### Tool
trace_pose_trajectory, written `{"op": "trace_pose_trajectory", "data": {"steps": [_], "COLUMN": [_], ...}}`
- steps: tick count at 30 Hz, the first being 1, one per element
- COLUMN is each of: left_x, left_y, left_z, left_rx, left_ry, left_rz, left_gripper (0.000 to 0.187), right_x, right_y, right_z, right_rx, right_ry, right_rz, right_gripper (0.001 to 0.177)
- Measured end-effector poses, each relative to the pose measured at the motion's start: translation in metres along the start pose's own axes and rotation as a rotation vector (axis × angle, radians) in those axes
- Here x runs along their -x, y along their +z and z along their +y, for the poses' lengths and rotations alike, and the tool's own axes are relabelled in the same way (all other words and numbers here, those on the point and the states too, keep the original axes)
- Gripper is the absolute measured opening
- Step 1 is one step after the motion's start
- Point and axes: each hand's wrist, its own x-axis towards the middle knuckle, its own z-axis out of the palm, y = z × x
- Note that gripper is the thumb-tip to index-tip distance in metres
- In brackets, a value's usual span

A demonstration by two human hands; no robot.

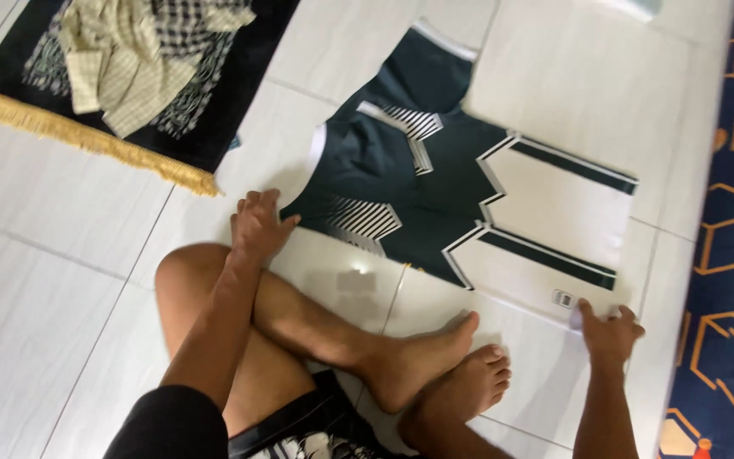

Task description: Folding a sports jersey into a neat rectangle while sitting on the floor.

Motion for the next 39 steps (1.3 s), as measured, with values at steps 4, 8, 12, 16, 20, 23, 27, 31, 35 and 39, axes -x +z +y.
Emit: {"op": "trace_pose_trajectory", "data": {"steps": [4, 8, 12, 16, 20, 23, 27, 31, 35, 39], "left_x": [-0.019, -0.022, -0.023, -0.018, -0.013, -0.01, -0.018, -0.023, -0.02, -0.019], "left_y": [0.012, 0.021, 0.032, 0.011, 0.016, 0.001, 0.0, 0.009, 0.022, 0.016], "left_z": [-0.011, -0.005, -0.009, 0.0, -0.001, 0.015, 0.024, 0.014, 0.005, 0.001], "left_rx": [0.244, 0.237, 0.339, 0.41, 0.195, -0.051, -0.21, -0.097, 0.017, 0.049], "left_ry": [-0.261, -0.221, -0.127, -0.272, -0.124, 0.011, 0.065, 0.101, 0.14, 0.129], "left_rz": [-0.146, -0.068, -0.006, -0.101, -0.001, -0.014, -0.051, -0.058, 0.148, -0.056], "left_gripper": [0.071, 0.042, 0.034, 0.035, 0.032, 0.033, 0.035, 0.015, 0.007, 0.047], "right_x": [0.063, 0.056, 0.033, 0.005, 0.012, 0.024, -0.009, -0.003, -0.007, 0.001], "right_y": [-0.025, -0.024, -0.019, -0.007, -0.011, -0.013, 0.011, 0.009, 0.012, 0.01], "right_z": [-0.036, -0.033, -0.008, 0.016, 0.01, 0.003, 0.04, 0.037, 0.04, 0.037], "right_rx": [-0.173, -0.23, -0.298, -0.44, -0.38, -0.347, -0.324, -0.264, -0.313, -0.334], "right_ry": [0.177, 0.185, 0.161, 0.191, 0.152, 0.153, 0.01, 0.03, 0.023, 0.007], "right_rz": [-0.015, -0.048, -0.069, -0.019, 0.034, 0.042, 0.124, 0.104, 0.099, 0.105], "right_gripper": [0.079, 0.052, 0.039, 0.049, 0.047, 0.044, 0.042, 0.039, 0.04, 0.041]}}
